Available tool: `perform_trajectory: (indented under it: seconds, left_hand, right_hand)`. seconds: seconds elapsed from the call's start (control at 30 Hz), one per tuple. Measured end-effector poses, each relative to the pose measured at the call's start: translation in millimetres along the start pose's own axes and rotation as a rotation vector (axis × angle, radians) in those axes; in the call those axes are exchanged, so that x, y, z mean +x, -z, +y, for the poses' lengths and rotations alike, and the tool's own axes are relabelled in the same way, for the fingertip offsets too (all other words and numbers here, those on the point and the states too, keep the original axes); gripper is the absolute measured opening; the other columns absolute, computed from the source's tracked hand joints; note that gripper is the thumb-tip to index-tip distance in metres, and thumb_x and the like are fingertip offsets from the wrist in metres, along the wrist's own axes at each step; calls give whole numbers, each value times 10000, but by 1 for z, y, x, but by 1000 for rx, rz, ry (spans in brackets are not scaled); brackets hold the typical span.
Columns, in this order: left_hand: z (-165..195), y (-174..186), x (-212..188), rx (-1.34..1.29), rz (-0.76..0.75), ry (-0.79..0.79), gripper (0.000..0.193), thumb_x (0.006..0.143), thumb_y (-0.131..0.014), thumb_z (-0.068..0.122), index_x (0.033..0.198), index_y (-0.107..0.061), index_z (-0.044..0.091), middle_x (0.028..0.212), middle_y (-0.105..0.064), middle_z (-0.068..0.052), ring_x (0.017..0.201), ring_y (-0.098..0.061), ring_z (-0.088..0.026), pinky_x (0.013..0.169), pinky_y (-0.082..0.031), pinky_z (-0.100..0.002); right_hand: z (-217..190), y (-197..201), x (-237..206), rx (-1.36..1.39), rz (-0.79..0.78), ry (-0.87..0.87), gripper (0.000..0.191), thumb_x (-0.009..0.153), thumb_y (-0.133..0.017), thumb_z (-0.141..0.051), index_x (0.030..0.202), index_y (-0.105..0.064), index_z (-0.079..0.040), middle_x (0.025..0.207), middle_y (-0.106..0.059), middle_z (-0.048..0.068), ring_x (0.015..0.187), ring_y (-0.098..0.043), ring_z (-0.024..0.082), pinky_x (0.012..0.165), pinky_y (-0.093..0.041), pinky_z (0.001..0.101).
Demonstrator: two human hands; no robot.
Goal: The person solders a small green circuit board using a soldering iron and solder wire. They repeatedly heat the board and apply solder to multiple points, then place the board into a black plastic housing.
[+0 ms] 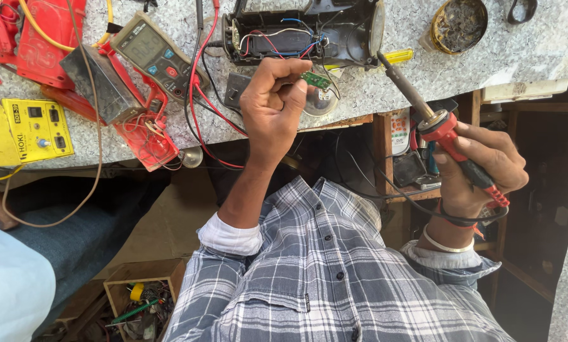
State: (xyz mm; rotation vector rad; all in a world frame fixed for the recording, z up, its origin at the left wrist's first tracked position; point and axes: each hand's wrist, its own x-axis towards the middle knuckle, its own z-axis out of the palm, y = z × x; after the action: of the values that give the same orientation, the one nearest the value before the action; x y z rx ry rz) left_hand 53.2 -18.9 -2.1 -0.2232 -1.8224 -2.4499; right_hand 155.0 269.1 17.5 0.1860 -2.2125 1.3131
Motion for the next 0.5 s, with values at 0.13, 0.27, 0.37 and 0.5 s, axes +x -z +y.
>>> perform_trajectory:
  seconds: [0.13, 0.27, 0.37, 0.5]
  left_hand:
    - [-1, 1, 1, -76, 18, 2, 213, 1072, -586, -86, 1274, -611, -26, 1132, -603, -38, 995, -637, -72, 908, -659, -281]
    - [-1, 0, 0, -49, 57, 38, 296, 1006, -609, -139, 1281, -605, -28, 1114, -590, -34, 921, -637, -54, 881, -655, -274]
    - [-2, -1, 0, -15, 70, 39, 349, 963, -650, -164, 1282, -609, -26, 1114, -603, -41, 948, -665, -68, 877, -644, -259]
    - [-3, -1, -2, 46, 71, 12, 374, 953, -695, -164, 1286, -618, -12, 1125, -637, -45, 943, -689, -73, 913, -634, -251]
  right_hand:
    - [0, 2, 1, 15, 1, -12, 325, 909, -920, -271, 1122, -747, -96, 1147, -752, 171, 955, -748, 206, 789, -590, 269]
    - [0, 1, 2, 17, -4, -20, 329, 915, -922, -278, 1124, -748, -94, 1148, -751, 175, 954, -750, 206, 786, -592, 272]
    - [-1, 0, 2, 5, -10, -20, 328, 922, -924, -276, 1132, -751, -92, 1159, -755, 177, 954, -746, 204, 791, -585, 274]
    - [-3, -1, 4, -3, -7, -23, 331, 916, -920, -285, 1121, -750, -89, 1147, -755, 176, 942, -740, 199, 778, -576, 269]
